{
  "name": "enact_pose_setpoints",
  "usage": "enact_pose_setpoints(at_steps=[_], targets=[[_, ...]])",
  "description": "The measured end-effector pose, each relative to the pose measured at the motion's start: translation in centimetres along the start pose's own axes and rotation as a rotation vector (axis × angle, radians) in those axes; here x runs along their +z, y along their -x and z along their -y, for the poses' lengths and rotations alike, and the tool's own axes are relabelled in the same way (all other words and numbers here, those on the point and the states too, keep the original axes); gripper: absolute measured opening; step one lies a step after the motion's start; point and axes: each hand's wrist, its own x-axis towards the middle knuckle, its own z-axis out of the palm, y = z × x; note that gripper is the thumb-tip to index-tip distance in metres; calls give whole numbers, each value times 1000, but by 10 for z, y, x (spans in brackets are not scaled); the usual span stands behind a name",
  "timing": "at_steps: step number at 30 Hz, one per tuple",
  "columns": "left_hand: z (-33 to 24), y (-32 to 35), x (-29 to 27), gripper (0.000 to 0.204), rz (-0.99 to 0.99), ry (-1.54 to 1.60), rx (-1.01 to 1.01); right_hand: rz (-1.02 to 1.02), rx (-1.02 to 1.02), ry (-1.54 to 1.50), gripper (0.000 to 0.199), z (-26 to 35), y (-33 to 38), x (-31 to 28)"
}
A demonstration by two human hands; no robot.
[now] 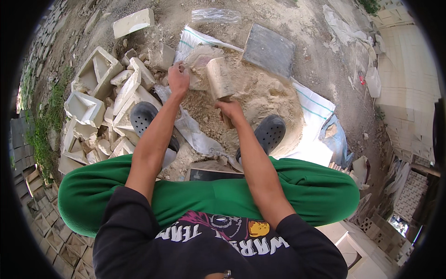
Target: The person sits cross-legged on the ground and repeatedly strikes a small stone with a wooden mallet to break it into smaller pieces. The person adjusts the stone's position between strikes.
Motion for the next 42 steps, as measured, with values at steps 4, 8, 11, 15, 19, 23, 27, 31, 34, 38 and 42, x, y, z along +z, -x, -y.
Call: enact_pose_setpoints(at_steps=[4, 8, 11, 15, 19, 23, 27, 31, 34, 38, 42], targets=[[-4, -14, -4, 27, 16, -82, 40, 10, -58, 13, 26, -4, -1, 0], [-6, -19, -3, 24, 35, -72, 109, -12, -109, 23, 24, -12, -3, 6], [-7, -19, -1, 25, 82, -88, 116, 24, -76, 5, 25, -14, -5, 6], [-8, -26, 0, 28, 173, -107, 99, 38, -75, 4, 24, -12, -7, 5], [-14, -17, 5, 31, 273, -116, 48, 65, -77, -55, 22, -11, -5, 2], [-15, -10, 6, 34, 259, -49, -20, 63, -88, -85, 20, -11, -4, 2], [-9, -5, -4, 36, 142, 95, -139, 31, -133, -42, 21, -8, 1, 3], [2, 16, -15, 36, 48, 113, -237, -134, -218, 230, 27, 5, 8, 12], [-11, 39, -3, 33, -68, 185, -276, -213, -248, 388, 29, 20, 2, 16], [-14, 60, 11, 28, -105, 266, -260, -219, -456, 424, 33, 62, 21, 17], [-13, 65, 17, 23, -129, 268, -235, -108, -564, 221, 30, 90, 33, 28]])
